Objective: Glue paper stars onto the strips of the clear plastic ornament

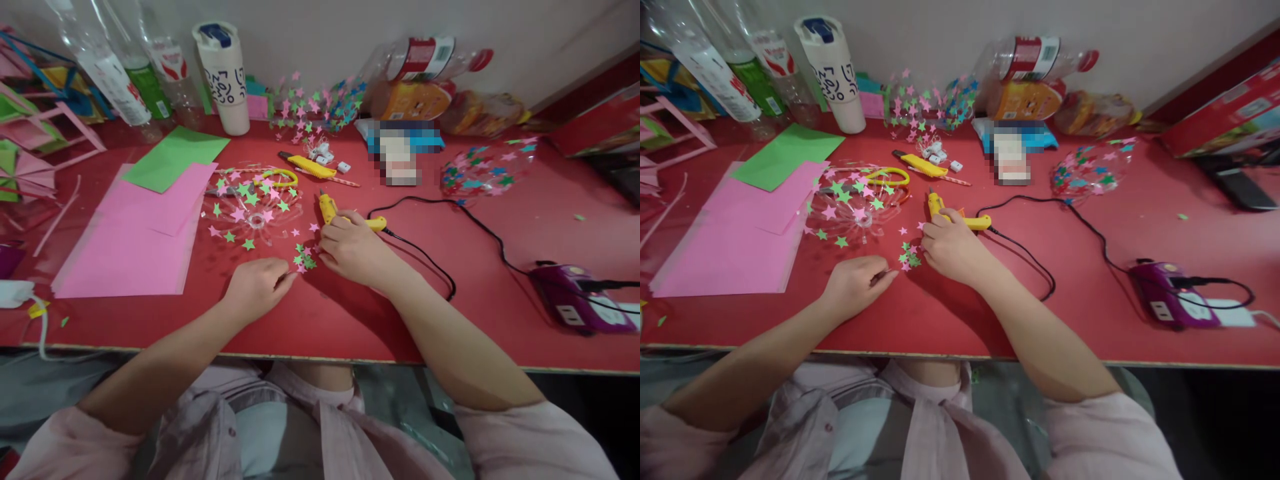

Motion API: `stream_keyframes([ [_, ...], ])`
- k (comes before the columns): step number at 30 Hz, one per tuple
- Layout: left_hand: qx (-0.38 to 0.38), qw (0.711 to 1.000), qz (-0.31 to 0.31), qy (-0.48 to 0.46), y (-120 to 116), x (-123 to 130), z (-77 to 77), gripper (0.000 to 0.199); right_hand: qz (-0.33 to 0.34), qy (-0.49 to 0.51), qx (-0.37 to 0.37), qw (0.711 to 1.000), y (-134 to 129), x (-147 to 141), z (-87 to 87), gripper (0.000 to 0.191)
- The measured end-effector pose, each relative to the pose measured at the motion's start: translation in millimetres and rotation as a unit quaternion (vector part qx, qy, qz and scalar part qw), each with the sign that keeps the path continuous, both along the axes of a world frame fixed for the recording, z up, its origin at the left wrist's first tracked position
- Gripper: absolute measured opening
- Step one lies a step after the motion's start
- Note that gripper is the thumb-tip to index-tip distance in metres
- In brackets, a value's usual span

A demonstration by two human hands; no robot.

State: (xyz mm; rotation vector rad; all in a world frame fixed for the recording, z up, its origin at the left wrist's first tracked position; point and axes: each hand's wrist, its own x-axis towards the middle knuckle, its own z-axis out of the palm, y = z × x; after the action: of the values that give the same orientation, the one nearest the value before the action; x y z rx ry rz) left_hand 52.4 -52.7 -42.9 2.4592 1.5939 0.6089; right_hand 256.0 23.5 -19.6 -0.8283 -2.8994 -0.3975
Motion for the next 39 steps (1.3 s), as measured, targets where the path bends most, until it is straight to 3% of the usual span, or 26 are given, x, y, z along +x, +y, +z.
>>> stream_keyframes([
  [11,-0.042,0.999,-0.001,-0.003,2,3,-1.1,0.029,-0.021,0.018,0.018,0.999,-2,-10,-4.4,0.021],
  [15,-0.055,0.997,0.006,-0.045,1,3,0.0,0.031,-0.018,0.009,0.032,0.999,0,-9,-3.5,0.021],
  [18,-0.113,0.985,0.018,-0.128,1,3,2.5,0.030,-0.015,0.042,0.063,0.997,-2,-7,1.2,0.022],
  [20,-0.184,0.955,0.019,-0.230,2,3,5.3,0.026,-0.002,0.093,0.087,0.992,-7,-7,6.1,0.023],
  [25,-0.351,0.824,-0.017,-0.444,6,1,11.7,0.029,0.121,0.153,0.117,0.974,-26,-15,14.0,0.019],
  [28,-0.362,0.798,-0.008,-0.482,8,0,12.0,0.028,0.151,0.168,0.120,0.967,-31,-20,11.3,0.016],
  [31,-0.347,0.804,0.006,-0.483,7,0,10.9,0.024,0.140,0.228,0.084,0.960,-30,-23,7.2,0.009],
  [34,-0.320,0.831,0.015,-0.456,5,1,10.7,0.021,0.087,0.260,0.041,0.961,-24,-20,7.7,0.010],
  [39,-0.249,0.877,0.031,-0.409,2,1,12.5,0.019,-0.141,0.109,0.042,0.983,-5,5,13.8,0.027],
])
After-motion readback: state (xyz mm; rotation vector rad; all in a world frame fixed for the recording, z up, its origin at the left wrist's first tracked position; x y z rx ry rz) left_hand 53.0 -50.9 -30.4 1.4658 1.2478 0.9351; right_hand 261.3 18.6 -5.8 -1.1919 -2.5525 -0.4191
